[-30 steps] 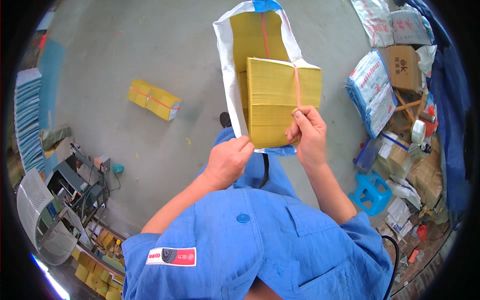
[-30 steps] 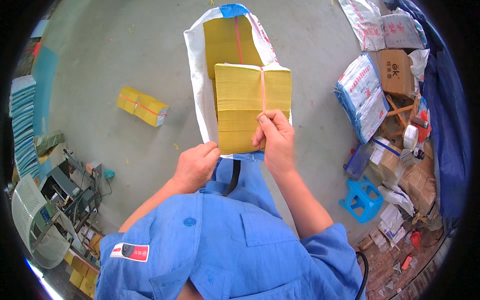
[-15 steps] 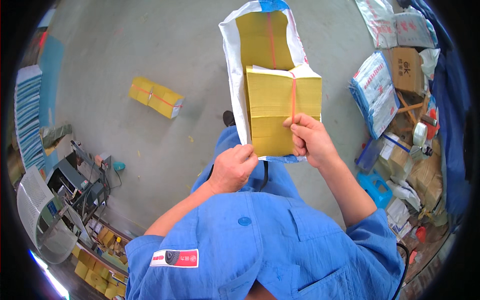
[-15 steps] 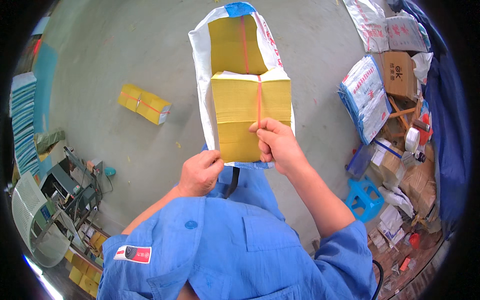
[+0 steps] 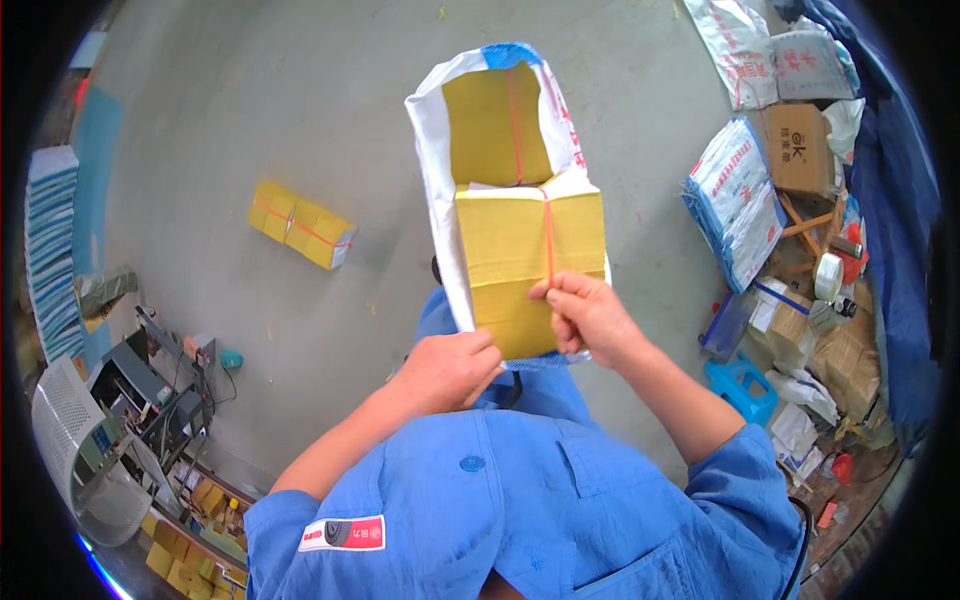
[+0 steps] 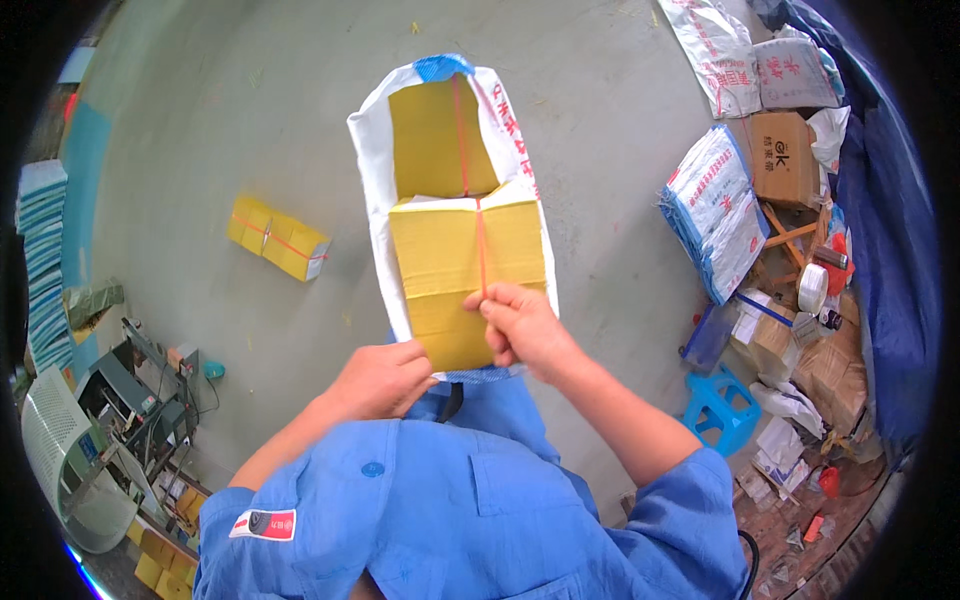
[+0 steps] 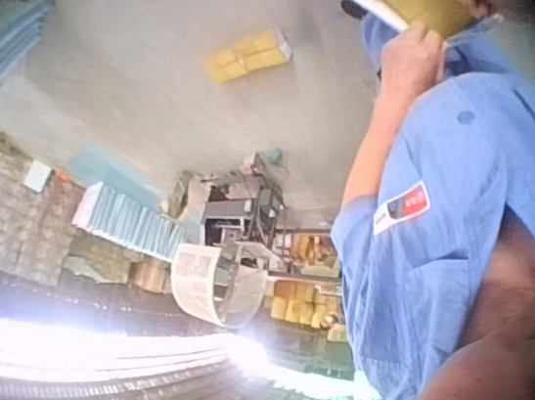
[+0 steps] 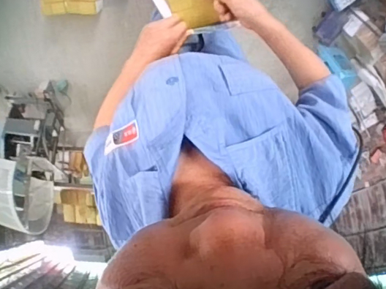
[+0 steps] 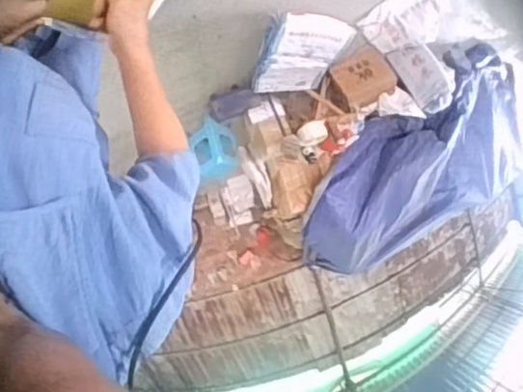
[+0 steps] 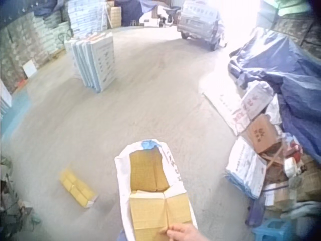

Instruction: Packing bundled yellow paper stacks into a large white plastic woven bag.

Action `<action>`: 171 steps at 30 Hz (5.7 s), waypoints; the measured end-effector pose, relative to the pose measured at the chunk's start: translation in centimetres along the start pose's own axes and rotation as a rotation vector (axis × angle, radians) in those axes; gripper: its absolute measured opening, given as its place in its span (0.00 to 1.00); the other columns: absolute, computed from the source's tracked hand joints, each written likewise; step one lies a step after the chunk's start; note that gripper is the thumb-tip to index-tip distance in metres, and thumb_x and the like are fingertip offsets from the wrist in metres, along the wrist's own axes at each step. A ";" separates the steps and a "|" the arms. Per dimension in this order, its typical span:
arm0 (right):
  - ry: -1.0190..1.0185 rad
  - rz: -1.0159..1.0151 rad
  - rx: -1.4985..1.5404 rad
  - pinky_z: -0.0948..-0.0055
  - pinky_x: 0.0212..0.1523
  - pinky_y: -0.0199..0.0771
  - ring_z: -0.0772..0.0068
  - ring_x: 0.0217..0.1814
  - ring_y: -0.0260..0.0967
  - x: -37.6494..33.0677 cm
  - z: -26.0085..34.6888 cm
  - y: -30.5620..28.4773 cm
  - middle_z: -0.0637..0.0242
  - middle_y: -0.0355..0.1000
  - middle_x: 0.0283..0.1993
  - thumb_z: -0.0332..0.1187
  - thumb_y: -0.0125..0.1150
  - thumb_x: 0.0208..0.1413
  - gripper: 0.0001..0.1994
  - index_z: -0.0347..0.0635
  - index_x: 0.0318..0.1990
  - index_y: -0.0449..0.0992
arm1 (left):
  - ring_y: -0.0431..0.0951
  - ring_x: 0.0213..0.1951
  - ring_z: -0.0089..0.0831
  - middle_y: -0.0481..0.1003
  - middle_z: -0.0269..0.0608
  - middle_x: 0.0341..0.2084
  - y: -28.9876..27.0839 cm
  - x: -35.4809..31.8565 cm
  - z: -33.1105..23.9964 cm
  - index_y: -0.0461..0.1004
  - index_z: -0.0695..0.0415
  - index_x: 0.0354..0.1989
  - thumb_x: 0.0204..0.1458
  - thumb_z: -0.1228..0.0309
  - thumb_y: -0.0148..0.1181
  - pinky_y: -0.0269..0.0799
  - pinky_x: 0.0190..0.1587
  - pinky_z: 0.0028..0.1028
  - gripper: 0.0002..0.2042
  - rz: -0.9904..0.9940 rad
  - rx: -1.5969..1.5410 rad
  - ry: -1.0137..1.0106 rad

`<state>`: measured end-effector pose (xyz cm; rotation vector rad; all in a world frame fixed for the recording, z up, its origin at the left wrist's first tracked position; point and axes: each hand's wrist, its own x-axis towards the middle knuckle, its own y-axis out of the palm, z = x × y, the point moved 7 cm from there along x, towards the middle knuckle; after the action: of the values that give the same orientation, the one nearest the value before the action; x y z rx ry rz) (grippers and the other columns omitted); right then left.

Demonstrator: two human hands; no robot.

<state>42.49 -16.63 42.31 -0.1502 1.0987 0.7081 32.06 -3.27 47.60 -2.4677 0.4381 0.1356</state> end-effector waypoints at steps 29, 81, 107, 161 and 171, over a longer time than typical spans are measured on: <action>-0.655 -0.564 -0.144 0.78 0.26 0.60 0.85 0.25 0.58 -0.3 6.7 -13.2 0.74 0.65 0.22 0.25 0.55 0.59 0.05 0.36 0.31 0.72 | 0.60 0.68 0.38 0.60 0.40 0.68 -3.4 20.4 7.0 0.57 0.44 0.72 0.56 0.41 0.38 0.51 0.70 0.33 0.36 0.605 -0.373 -0.644; -0.598 0.008 -0.835 0.68 0.61 0.64 0.61 0.59 0.69 7.0 11.1 -6.9 0.53 0.73 0.55 0.31 0.56 0.58 0.20 0.31 0.57 0.71 | 0.77 0.47 0.49 0.74 0.57 0.47 -8.0 10.8 4.5 0.72 0.62 0.52 0.56 0.51 0.56 0.74 0.48 0.41 0.26 -0.684 0.297 -0.353; -0.531 0.079 -1.441 0.52 0.42 0.76 0.44 0.38 0.77 55.7 -18.8 48.5 0.49 0.79 0.36 0.31 0.59 0.51 0.08 0.40 0.36 0.81 | 0.80 0.42 0.44 0.77 0.52 0.42 6.4 -31.9 58.2 0.74 0.63 0.49 0.54 0.68 0.57 0.74 0.46 0.38 0.16 -1.069 -0.617 -1.181; -1.452 -0.606 -0.401 0.76 0.21 0.64 0.72 0.21 0.69 -15.8 13.8 14.3 0.59 0.72 0.22 0.16 0.57 0.48 0.07 0.33 0.34 0.77 | 0.51 0.71 0.36 0.53 0.42 0.70 -12.7 -3.1 0.7 0.46 0.60 0.72 0.60 0.56 0.55 0.44 0.71 0.38 0.37 -0.565 -1.209 0.130; -1.188 0.021 0.252 0.77 0.27 0.64 0.85 0.18 0.54 -2.6 21.7 4.1 0.72 0.64 0.19 0.20 0.45 0.55 0.10 0.33 0.36 0.76 | 0.59 0.66 0.34 0.60 0.44 0.65 -18.0 9.5 2.4 0.46 0.57 0.73 0.56 0.76 0.56 0.55 0.66 0.33 0.37 -0.826 -0.935 -0.032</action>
<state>55.96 -4.94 55.60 0.4594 0.0349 0.5232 47.20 9.06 53.97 -3.2981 -0.8734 0.0278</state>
